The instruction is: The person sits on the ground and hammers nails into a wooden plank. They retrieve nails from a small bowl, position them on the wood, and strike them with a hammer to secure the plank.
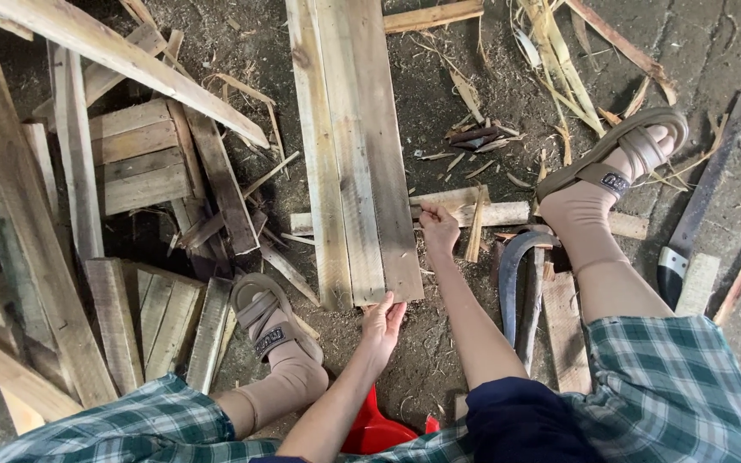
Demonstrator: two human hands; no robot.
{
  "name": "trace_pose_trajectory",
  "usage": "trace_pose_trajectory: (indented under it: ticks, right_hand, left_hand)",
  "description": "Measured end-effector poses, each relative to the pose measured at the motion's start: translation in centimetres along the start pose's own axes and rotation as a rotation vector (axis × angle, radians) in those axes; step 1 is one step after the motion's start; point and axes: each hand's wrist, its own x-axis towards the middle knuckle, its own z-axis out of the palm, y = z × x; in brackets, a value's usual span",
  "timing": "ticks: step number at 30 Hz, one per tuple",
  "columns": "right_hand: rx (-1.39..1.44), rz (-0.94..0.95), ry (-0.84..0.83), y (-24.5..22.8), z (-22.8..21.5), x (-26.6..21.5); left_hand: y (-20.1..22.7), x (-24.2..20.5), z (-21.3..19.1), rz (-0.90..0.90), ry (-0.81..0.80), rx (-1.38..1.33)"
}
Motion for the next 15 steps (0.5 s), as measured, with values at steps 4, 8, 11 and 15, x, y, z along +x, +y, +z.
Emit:
trace_pose_trajectory:
  ticks: [4, 8, 11, 15]
  right_hand:
    - [-0.01, -0.007, 0.026, -0.1, 0.1, 0.3]
    - [0.041, -0.001, 0.047, -0.8, 0.4, 0.2]
    - [0.036, -0.039, 0.065, 0.1, -0.4, 1.5]
    - [0.045, -0.09, 0.053, -2.0, -1.1, 0.1]
  left_hand:
    - [0.2, -1.8, 0.8, -0.008, 0.014, 0.018]
    - [0.2, -2.0, 1.4, -0.021, 0.023, -0.01]
    - [-0.2, -1.2, 1.2, -0.029, 0.032, -0.016]
    - [-0.3, -2.9, 2.6, -0.054, 0.049, -0.031]
